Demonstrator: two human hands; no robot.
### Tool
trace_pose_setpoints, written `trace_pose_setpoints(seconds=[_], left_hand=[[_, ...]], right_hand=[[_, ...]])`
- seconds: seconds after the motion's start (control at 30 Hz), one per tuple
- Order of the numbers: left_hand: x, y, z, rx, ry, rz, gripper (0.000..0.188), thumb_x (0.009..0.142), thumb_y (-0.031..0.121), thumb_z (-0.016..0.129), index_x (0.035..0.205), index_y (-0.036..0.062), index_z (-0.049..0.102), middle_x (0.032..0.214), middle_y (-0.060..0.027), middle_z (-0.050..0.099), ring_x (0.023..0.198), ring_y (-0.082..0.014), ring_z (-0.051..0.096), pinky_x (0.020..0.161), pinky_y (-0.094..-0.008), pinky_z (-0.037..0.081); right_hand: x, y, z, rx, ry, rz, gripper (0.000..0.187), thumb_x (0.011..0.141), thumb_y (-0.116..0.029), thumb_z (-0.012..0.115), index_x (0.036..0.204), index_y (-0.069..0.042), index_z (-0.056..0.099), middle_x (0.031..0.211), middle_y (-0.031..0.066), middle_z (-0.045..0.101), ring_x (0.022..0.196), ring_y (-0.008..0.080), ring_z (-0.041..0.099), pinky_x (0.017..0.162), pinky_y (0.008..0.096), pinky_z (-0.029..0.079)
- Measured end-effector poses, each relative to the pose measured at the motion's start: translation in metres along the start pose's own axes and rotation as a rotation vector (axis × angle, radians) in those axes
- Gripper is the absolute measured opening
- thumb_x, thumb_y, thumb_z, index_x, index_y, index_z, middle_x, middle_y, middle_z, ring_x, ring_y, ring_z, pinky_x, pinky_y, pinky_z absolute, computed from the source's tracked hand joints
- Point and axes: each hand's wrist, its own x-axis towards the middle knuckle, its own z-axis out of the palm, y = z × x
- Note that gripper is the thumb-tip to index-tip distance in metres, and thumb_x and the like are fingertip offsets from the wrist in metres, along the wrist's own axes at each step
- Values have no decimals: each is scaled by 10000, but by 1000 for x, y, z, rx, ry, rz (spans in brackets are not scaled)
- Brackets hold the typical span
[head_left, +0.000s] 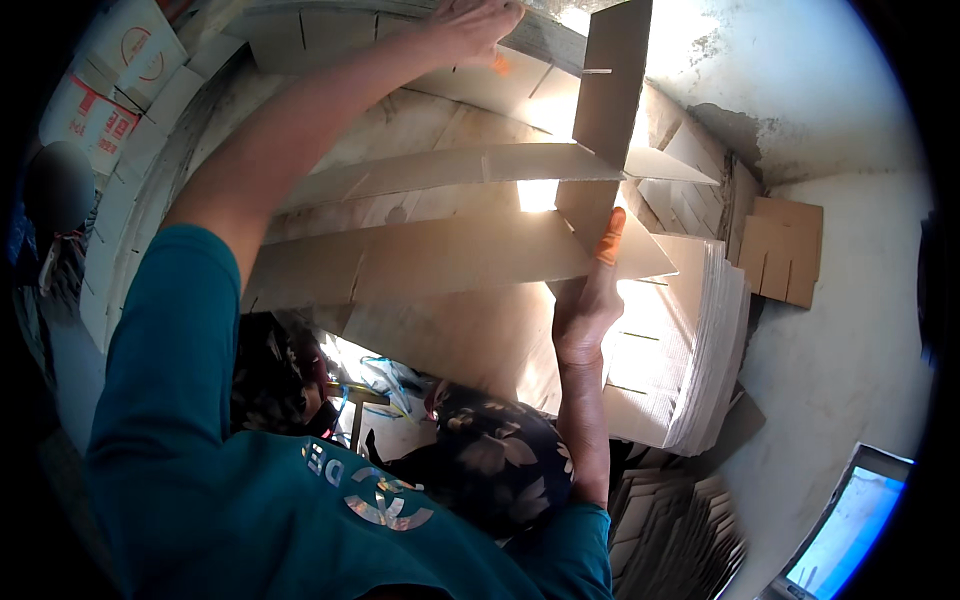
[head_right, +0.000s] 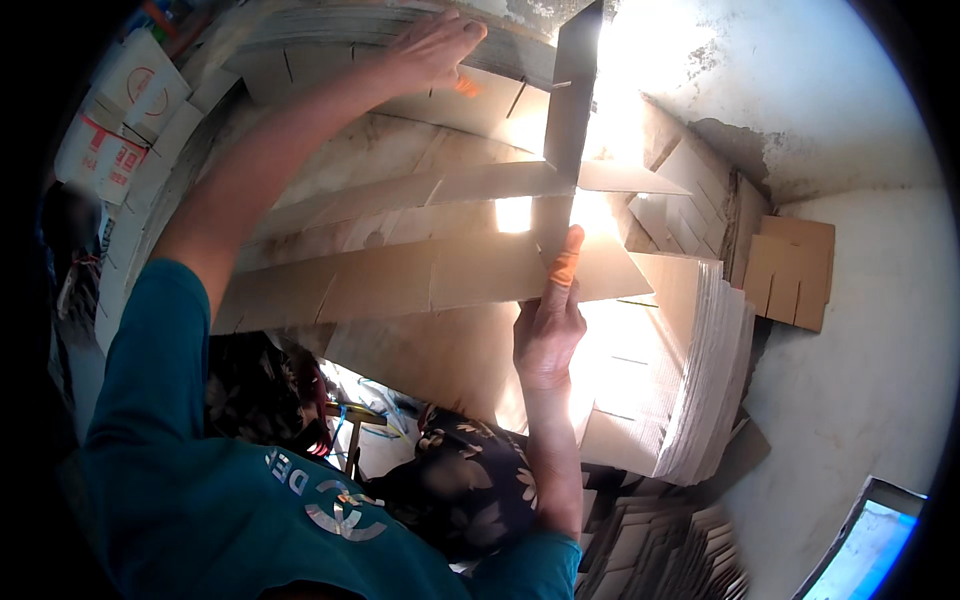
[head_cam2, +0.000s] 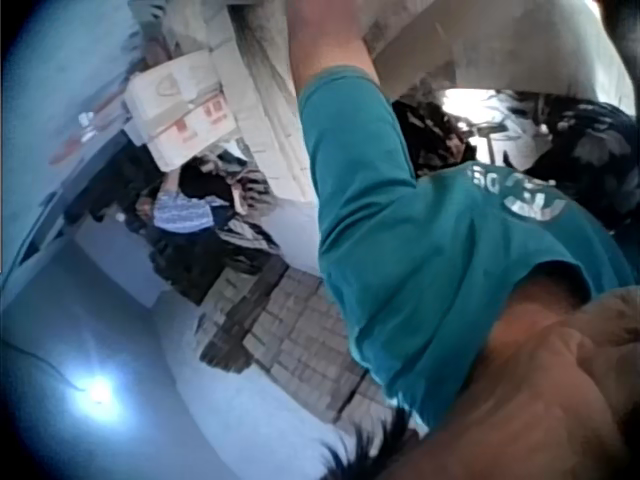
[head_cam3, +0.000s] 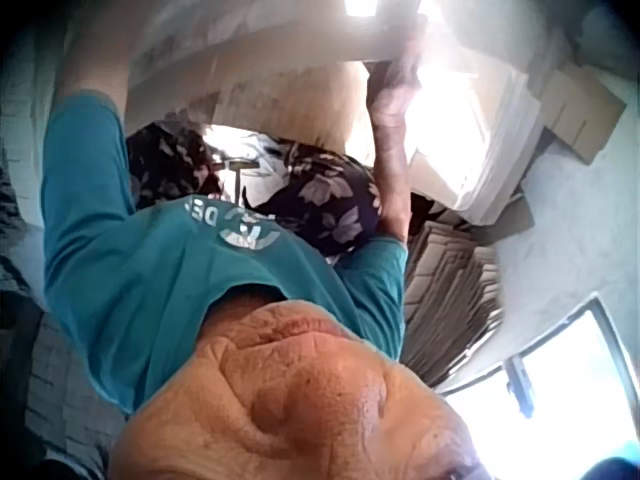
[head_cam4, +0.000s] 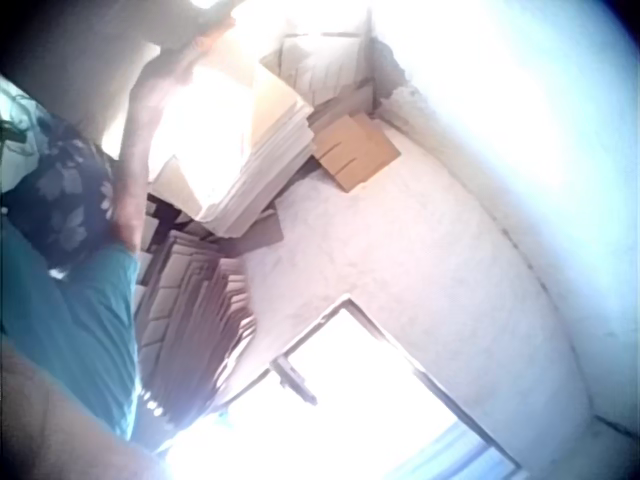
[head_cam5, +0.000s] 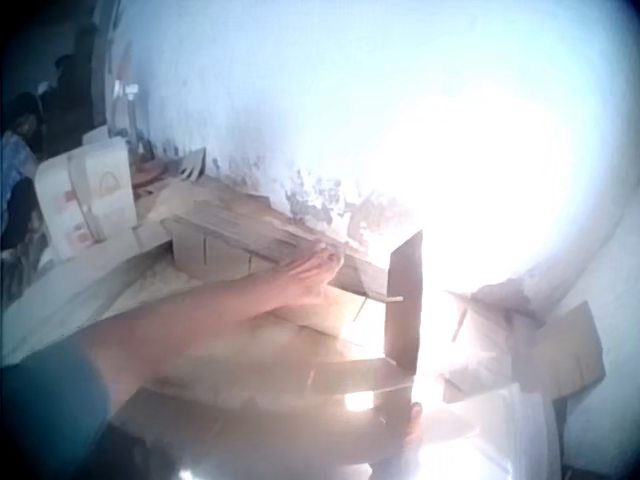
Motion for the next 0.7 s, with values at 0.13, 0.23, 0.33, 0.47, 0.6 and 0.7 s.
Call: trace_pose_setpoints(seconds=[0.13,0.23,0.33,0.47,0.6,0.7], left_hand=[[2,3,36,30,-1,72,457,714,129,702,1084,59,443,1023,-85,490,1037,-249,478,864,-382,401],[-2,-4,46,15,96,146,368,716,87,674,1025,69,475,972,-72,499,975,-250,492,866,-371,393],[-7,-5,38,-73,139,154,283,711,54,659,952,65,512,913,-56,514,939,-250,496,844,-370,400],[-11,-3,30,-178,229,191,192,694,42,664,848,51,550,823,-63,540,906,-260,513,786,-392,423],[-12,-1,31,-289,148,123,164,681,44,679,801,43,567,776,-92,548,864,-288,522,705,-422,442],[-12,-1,35,-284,128,76,163,678,34,677,796,33,564,764,-101,542,830,-302,523,676,-435,447]], right_hand=[[-8,13,5,75,-58,127,797,799,82,610,1467,-92,212,1031,157,629,838,259,666,705,316,545],[-14,20,11,73,-93,179,802,793,94,608,1466,-96,216,1056,161,627,866,259,667,714,315,548],[-5,4,2,-10,-12,15,808,786,104,609,1465,-97,220,1086,165,623,888,261,665,723,316,549],[-8,13,7,134,-19,42,812,781,109,614,1464,-96,224,1113,165,617,903,257,661,735,316,547],[-3,-1,0,37,-25,19,808,783,108,619,1461,-89,228,1092,156,622,897,245,660,738,311,547],[-1,-6,0,-1,-9,-10,795,789,104,616,1459,-83,232,1068,152,626,885,242,662,736,308,547]])
